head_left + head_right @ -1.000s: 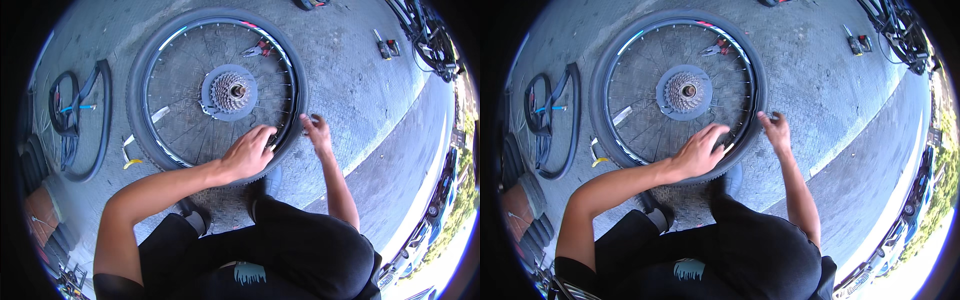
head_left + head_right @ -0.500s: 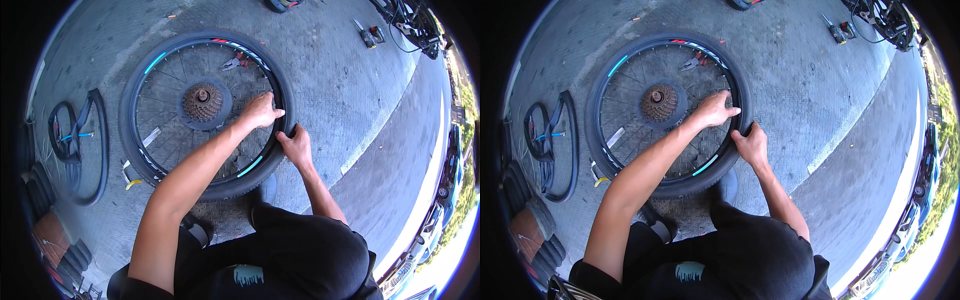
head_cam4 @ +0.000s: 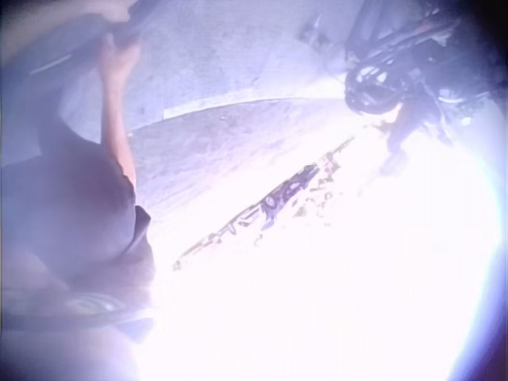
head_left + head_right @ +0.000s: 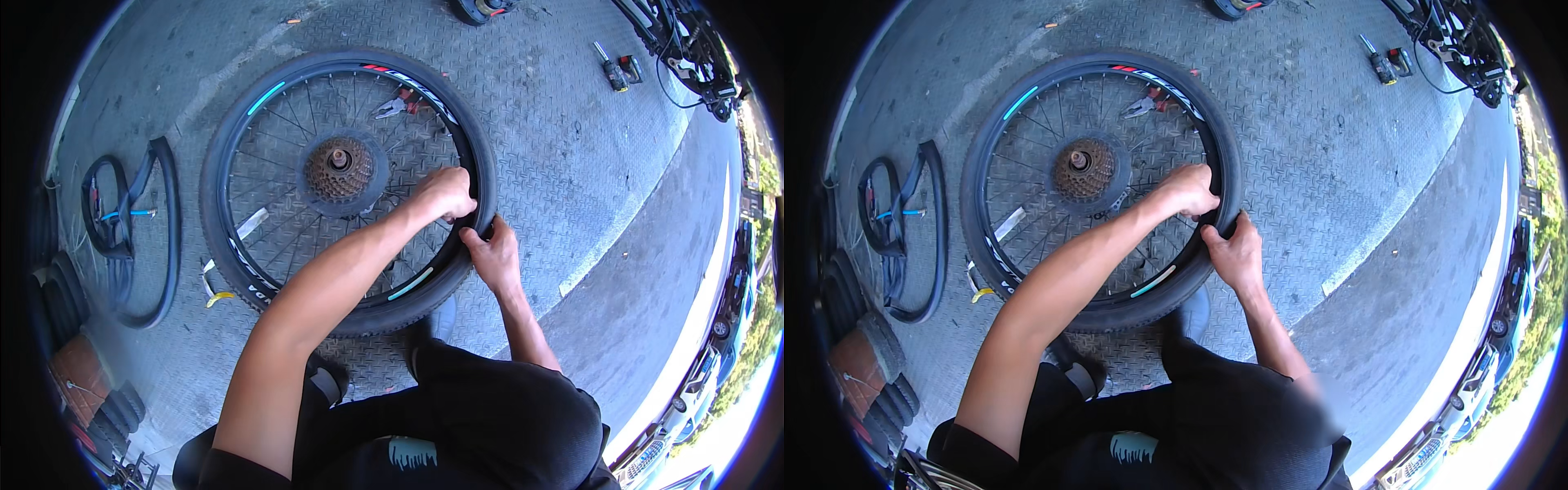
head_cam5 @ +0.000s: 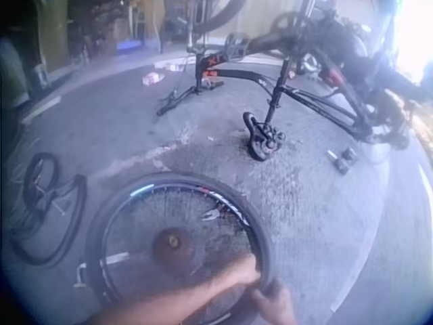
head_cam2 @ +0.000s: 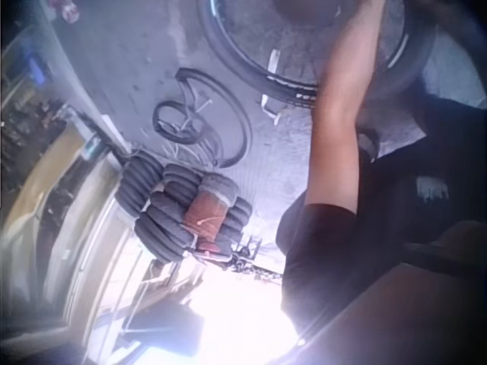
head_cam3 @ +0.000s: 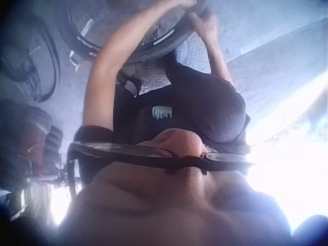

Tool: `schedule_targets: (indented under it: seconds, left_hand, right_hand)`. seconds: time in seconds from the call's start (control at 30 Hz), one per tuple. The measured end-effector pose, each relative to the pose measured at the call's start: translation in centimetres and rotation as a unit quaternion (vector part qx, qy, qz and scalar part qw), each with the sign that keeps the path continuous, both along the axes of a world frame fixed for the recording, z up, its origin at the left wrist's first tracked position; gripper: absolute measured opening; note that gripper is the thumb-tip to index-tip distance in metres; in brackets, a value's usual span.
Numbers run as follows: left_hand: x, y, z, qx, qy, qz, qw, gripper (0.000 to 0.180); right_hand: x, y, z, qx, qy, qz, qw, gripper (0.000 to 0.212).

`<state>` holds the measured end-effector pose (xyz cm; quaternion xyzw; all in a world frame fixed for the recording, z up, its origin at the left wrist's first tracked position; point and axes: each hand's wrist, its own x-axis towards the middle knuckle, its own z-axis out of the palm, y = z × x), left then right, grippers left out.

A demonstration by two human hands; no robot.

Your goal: The person removes a bicycle tire from the rim, installs a new inner tube, and seats the tire back onto the rim. They then inflate the tire and mount the wheel onto the bicycle frame, securing it with a power tool.

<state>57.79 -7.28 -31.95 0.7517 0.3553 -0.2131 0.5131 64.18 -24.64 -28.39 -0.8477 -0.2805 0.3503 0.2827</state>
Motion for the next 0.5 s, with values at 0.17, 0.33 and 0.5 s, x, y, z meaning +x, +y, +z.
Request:
schedule_targets:
  seconds: [0.17, 0.33, 0.5]
  left_hand:
    - [-1.1, -0.6, -2.3, 0.11, -0.097, 0.006, 0.989, 0.032]
    - [-1.8, 2.2, -4.2, -0.338, -0.12, 0.154, 0.921, 0.027]
    - [-0.7, 1.4, -2.3, -0.388, -0.16, 0.341, 0.841, 0.028]
  right_hand:
    - [-1.2, -0.5, -0.3, 0.007, -0.013, -0.034, 0.999, 0.078]
    - [2.5, -1.2, -6.0, 0.071, 0.199, -0.172, 0.962, 0.078]
    - [3.6, 1.4, -6.0, 0.029, 0.079, -0.139, 0.987, 0.067]
